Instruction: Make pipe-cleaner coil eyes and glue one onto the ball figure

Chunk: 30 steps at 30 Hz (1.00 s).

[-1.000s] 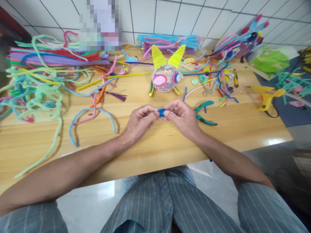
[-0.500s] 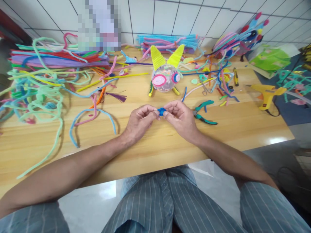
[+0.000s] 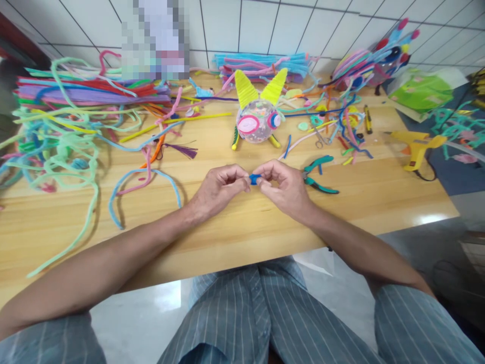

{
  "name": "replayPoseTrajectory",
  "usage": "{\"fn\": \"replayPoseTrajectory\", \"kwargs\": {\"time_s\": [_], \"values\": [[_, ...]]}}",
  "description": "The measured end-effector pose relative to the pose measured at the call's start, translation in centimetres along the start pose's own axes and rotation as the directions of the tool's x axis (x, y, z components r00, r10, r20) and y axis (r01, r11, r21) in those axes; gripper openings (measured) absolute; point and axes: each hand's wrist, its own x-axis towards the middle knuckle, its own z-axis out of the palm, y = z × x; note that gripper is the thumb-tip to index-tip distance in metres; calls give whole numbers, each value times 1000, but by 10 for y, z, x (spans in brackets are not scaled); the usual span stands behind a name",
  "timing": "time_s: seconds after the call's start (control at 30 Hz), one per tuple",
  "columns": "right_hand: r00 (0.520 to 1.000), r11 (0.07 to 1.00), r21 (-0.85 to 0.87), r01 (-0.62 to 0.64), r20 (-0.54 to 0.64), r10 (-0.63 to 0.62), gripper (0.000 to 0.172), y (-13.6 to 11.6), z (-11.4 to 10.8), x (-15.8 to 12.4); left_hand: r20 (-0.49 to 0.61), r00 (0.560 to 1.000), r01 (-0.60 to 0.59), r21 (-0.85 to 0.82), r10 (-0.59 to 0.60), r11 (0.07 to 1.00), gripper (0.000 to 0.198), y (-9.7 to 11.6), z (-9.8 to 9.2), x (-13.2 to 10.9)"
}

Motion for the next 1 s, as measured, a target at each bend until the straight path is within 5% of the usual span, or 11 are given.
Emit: {"fn": "replayPoseTrajectory", "kwargs": {"time_s": [0.27, 1.0], "values": [[999, 997, 69, -21, 37, 18, 11, -1, -2, 2, -35, 999, 31, -19, -32, 999, 15, 2, 0, 2], [989, 998, -17, 63, 139, -60, 17, -6, -11, 5, 87, 993, 77, 40, -80, 996, 27, 2, -4, 5]]}}
